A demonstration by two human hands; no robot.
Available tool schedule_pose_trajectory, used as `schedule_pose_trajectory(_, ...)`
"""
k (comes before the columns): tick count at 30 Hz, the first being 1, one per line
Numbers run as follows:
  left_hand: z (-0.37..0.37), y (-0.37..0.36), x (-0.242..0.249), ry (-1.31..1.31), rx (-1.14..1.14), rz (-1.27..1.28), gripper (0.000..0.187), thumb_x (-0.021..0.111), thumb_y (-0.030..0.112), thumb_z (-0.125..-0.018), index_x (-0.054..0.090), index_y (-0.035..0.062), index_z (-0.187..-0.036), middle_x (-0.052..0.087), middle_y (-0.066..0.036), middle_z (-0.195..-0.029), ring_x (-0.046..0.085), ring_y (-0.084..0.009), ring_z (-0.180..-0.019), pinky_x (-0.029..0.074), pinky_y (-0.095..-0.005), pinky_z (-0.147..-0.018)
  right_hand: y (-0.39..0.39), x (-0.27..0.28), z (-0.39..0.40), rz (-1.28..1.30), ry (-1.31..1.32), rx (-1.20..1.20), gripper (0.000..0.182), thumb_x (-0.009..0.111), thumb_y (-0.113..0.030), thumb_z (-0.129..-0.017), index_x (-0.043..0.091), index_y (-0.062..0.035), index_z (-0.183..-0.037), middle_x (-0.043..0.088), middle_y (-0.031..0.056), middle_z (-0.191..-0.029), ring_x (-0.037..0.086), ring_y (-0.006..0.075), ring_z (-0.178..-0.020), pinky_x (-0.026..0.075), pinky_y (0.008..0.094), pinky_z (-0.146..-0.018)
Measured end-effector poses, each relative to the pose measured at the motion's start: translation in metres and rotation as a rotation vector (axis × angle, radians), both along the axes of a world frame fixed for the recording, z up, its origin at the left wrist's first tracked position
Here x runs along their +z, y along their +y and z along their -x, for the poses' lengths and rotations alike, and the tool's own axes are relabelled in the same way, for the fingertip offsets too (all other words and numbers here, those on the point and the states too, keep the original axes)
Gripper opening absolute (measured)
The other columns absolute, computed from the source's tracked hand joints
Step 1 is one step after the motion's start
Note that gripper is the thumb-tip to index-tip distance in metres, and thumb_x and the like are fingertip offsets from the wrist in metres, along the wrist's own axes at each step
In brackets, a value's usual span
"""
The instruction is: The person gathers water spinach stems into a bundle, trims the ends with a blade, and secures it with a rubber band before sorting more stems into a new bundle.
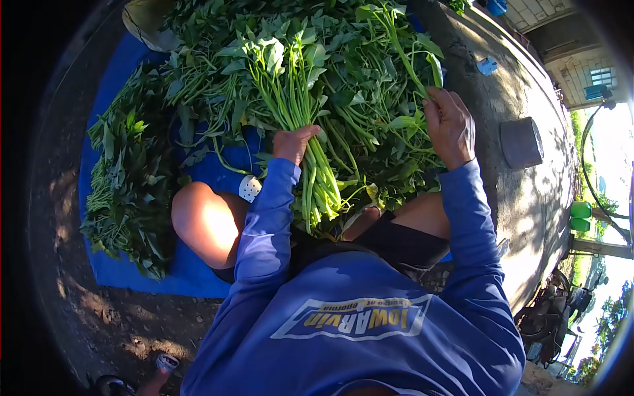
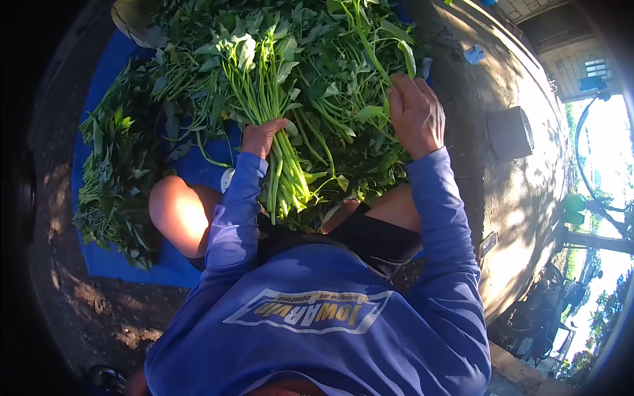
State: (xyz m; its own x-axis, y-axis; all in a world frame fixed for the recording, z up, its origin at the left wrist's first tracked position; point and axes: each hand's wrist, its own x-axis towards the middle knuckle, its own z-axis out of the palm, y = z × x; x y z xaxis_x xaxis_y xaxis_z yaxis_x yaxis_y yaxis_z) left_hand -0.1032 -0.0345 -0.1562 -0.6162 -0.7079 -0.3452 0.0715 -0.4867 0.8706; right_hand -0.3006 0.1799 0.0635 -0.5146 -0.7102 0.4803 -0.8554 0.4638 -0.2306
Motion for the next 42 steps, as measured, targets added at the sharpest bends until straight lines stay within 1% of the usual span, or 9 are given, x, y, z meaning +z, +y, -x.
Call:
schedule_pose_trajectory(3,0.010,0.002,-0.028,0.051,-0.009,-0.025,0.026,0.086,0.009,-0.080,0.078,-0.0100,-0.097,0.078,-0.013,-0.097,0.074,-0.0205,-0.086,0.059,-0.0330,-0.084,-0.026,-0.007,-0.022,0.022,0.044,0.028,0.024,0.069,-0.019,-0.094,0.073,-0.0103,-0.116,0.067,0.0130,-0.090,0.069,0.0373,-0.087,0.054,0.0484,-0.076)
schedule_pose_trajectory(7,-0.003,0.022,0.020,-0.046,-0.025,-0.027,0.031,0.086,0.018,-0.082,0.078,-0.0071,-0.098,0.077,-0.013,-0.092,0.074,-0.0199,-0.082,0.060,-0.0332,-0.075,-0.059,-0.066,-0.049,-0.015,-0.447,0.154,0.027,0.067,-0.025,-0.095,0.075,-0.0065,-0.113,0.075,0.0192,-0.101,0.072,0.0405,-0.093,0.056,0.0455,-0.083)
schedule_pose_trajectory(16,-0.006,0.020,-0.040,0.218,-0.279,-0.702,0.024,0.074,0.029,-0.096,0.071,0.0065,-0.103,0.073,-0.008,-0.086,0.072,-0.0213,-0.071,0.061,-0.0383,-0.066,-0.058,-0.206,-0.086,0.049,-1.254,-0.038,0.034,0.074,-0.021,-0.095,0.075,0.0026,-0.119,0.078,0.0102,-0.101,0.069,0.0143,-0.089,0.054,0.0305,-0.083)
schedule_pose_trajectory(23,0.021,0.052,-0.042,0.293,0.308,0.077,0.036,0.083,0.020,-0.089,0.071,0.0032,-0.119,0.073,-0.005,-0.101,0.070,-0.0155,-0.084,0.057,-0.0329,-0.073,-0.057,-0.247,-0.095,0.155,-1.446,-0.107,0.032,0.072,-0.018,-0.095,0.075,0.0033,-0.119,0.078,0.0089,-0.099,0.068,0.0139,-0.088,0.054,0.0302,-0.083)
schedule_pose_trajectory(27,0.003,0.026,-0.051,-0.070,-0.115,-0.352,0.036,0.087,0.023,-0.086,0.078,0.0008,-0.113,0.076,-0.005,-0.101,0.070,-0.0142,-0.091,0.056,-0.0315,-0.086,-0.055,-0.244,-0.099,0.127,-1.561,-0.053,0.029,0.071,-0.016,-0.095,0.076,0.0012,-0.117,0.077,0.0066,-0.093,0.067,0.0105,-0.082,0.053,0.0277,-0.073)
schedule_pose_trajectory(30,0.002,0.006,-0.081,-0.068,-0.149,0.240,0.035,0.089,0.023,-0.084,0.080,0.0005,-0.110,0.077,-0.008,-0.097,0.071,-0.0128,-0.081,0.057,-0.0299,-0.076,-0.054,-0.227,-0.102,0.197,-1.718,-0.019,0.027,0.071,-0.017,-0.096,0.077,0.0003,-0.116,0.074,0.0037,-0.087,0.064,0.0098,-0.075,0.052,0.0259,-0.069)
schedule_pose_trajectory(33,-0.002,-0.005,-0.043,0.058,0.020,0.089,0.036,0.089,0.023,-0.083,0.079,-0.0013,-0.108,0.078,-0.011,-0.093,0.072,-0.0143,-0.073,0.058,-0.0296,-0.069,-0.037,-0.181,-0.077,0.378,-1.250,-0.154,0.029,0.073,-0.024,-0.096,0.077,0.0008,-0.111,0.071,0.0031,-0.081,0.063,0.0117,-0.071,0.051,0.0278,-0.068)
schedule_pose_trajectory(36,-0.007,-0.024,-0.017,0.041,0.035,-0.050,0.029,0.088,0.018,-0.081,0.079,-0.0030,-0.099,0.077,-0.007,-0.091,0.072,-0.0137,-0.074,0.059,-0.0307,-0.068,-0.007,-0.126,-0.074,-0.013,-1.121,-0.046,0.039,0.075,-0.037,-0.092,0.077,0.0009,-0.103,0.072,0.0113,-0.088,0.065,0.0161,-0.077,0.053,0.0339,-0.073)
schedule_pose_trajectory(42,-0.011,-0.016,0.029,0.072,-0.002,-0.079,0.038,0.083,0.032,-0.086,0.069,0.0018,-0.104,0.072,-0.015,-0.083,0.072,-0.0264,-0.069,0.063,-0.0402,-0.066,0.020,-0.111,-0.129,-0.069,-0.759,0.145,0.027,0.073,-0.018,-0.079,0.077,-0.0025,-0.101,0.069,0.0158,-0.095,0.068,0.0346,-0.092,0.056,0.0434,-0.084)
